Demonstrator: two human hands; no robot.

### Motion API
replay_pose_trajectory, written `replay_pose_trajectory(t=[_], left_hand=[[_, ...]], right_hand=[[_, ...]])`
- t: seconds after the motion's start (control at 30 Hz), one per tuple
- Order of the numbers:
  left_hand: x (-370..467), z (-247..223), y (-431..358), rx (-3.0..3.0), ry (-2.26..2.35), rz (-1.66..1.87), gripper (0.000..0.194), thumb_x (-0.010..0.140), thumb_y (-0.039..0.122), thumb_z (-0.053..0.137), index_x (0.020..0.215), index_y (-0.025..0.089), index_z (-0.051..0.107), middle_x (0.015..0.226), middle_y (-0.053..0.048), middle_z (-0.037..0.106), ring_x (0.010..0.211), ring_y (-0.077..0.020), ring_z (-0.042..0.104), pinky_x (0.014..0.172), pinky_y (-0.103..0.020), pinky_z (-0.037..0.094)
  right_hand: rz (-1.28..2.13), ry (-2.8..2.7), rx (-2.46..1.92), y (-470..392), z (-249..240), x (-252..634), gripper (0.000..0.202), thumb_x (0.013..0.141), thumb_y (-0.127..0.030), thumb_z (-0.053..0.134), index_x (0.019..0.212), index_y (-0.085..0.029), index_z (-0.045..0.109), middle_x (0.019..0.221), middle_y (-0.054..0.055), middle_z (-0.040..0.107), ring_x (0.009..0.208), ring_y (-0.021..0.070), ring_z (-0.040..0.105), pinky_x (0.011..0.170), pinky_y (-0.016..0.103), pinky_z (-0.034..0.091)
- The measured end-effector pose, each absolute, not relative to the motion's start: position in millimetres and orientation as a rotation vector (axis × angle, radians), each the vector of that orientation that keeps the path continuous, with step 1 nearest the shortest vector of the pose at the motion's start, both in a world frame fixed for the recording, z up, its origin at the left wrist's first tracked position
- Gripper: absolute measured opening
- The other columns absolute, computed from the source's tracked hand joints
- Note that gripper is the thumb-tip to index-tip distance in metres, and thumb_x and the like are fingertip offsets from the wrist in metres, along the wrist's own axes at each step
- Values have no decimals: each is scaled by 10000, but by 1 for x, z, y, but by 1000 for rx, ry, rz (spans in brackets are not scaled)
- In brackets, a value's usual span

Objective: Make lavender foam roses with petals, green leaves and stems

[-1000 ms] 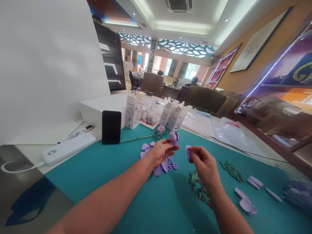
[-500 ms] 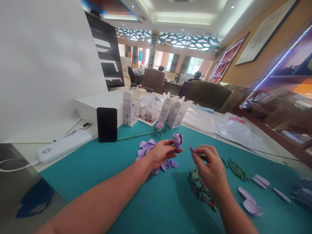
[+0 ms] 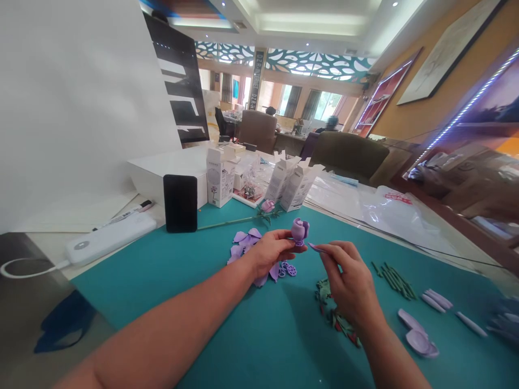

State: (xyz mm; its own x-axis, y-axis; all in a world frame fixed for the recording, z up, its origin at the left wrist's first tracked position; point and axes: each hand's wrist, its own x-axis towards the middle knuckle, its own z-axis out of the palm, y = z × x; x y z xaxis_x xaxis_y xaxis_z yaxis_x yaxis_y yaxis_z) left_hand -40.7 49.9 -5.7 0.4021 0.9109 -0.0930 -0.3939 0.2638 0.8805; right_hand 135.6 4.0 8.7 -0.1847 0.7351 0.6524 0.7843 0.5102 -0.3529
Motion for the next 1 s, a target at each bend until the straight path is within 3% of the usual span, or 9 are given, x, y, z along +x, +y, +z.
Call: replay_pose_trajectory(t=[0.37,1.0], left_hand=[[-40,-5,51,902,693,991,177,718,175,689,892,156,667,831,-52,693,847,-155,653,787,-277,439],[-39,-2,46,954,721,991,224,685,251,709,895,177,683,884,-49,690,923,-182,634,839,-310,401]], right_hand=[[-352,-1910,-1182,-2,11,127,175,889,-290,509,872,-227,671,871,39,643,770,148,623,665,252,488],[-411,-1945,-1151,-1,7,127,173,891,-262,510,862,-216,675,861,51,645,784,162,612,685,271,488]])
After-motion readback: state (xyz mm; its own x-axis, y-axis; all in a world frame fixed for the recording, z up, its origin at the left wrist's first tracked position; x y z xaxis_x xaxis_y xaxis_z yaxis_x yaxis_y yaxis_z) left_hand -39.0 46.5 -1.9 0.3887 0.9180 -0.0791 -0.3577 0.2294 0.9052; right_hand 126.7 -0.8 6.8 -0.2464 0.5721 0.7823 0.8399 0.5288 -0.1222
